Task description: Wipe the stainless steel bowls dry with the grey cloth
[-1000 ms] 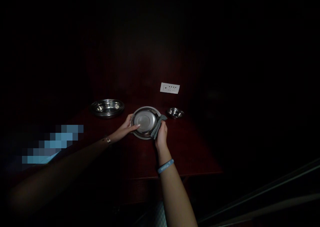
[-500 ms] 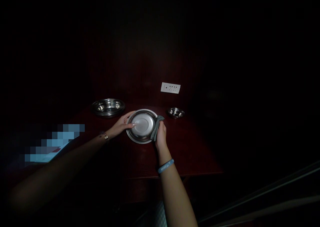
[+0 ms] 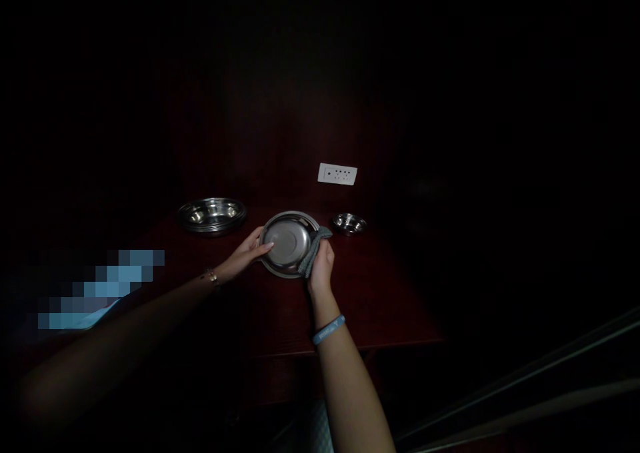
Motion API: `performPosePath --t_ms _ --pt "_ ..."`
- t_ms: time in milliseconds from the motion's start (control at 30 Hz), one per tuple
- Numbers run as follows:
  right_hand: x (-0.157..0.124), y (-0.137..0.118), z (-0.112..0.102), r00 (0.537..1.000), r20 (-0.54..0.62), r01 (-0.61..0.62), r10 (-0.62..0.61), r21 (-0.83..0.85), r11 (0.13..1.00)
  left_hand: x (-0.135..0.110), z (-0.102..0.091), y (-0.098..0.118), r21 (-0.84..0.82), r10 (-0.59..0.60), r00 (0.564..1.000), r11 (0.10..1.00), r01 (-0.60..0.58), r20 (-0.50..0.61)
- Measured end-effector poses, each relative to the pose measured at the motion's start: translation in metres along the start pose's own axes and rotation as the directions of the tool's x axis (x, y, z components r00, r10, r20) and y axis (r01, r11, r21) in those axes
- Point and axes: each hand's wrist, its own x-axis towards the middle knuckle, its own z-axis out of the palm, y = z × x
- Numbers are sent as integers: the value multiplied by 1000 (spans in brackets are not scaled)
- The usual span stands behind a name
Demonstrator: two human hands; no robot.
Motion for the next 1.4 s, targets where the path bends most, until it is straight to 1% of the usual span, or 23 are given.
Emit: performPosePath --t_ms 133,233,300,367,467,600,700,800,900,1033,1133,1200,1300,1400 --pt "-2 -2 4 1000 -1 -18 18 33 999 -4 4 2 0 2 1000 1000 -2 -27" --pt "-4 -4 8 998 42 -39 36 64 997 -5 4 4 25 -39 998 999 40 -43" --pt "-4 -5 9 998 50 -49 46 62 997 -4 3 5 30 -54 998 998 56 -39" --pt "-4 -5 8 998 36 -59 57 48 997 -3 2 5 22 -30 999 999 31 -36" --pt "-3 -4 7 997 15 -78 78 28 997 -1 1 6 24 62 997 998 -61 -53" --pt "-4 -3 6 994 44 -101 99 38 994 0 -1 10 77 147 987 987 -143 -61" --pt "-4 -4 5 991 64 -123 121 22 992 -2 -3 12 117 152 988 982 -147 -33" --pt "-3 -6 4 987 56 -153 153 0 988 -3 -4 13 144 138 990 980 -138 8" --pt "-3 -7 4 984 47 -171 170 2 985 -3 -5 14 155 150 988 976 -153 34" --pt "-1 -5 4 981 60 -186 186 -5 983 -4 -5 16 157 183 982 970 -188 48" --pt "0 -3 3 972 84 -218 218 -5 976 -4 -4 15 143 175 983 973 -181 50" --pt "0 -4 2 971 77 -227 225 11 974 -4 -3 13 131 160 987 978 -163 32" --pt "-1 -5 2 975 50 -219 217 31 975 -2 -1 10 114 147 989 983 -143 -27" --pt "-2 -5 3 978 54 -205 203 20 979 0 0 8 73 120 990 991 -115 -74"
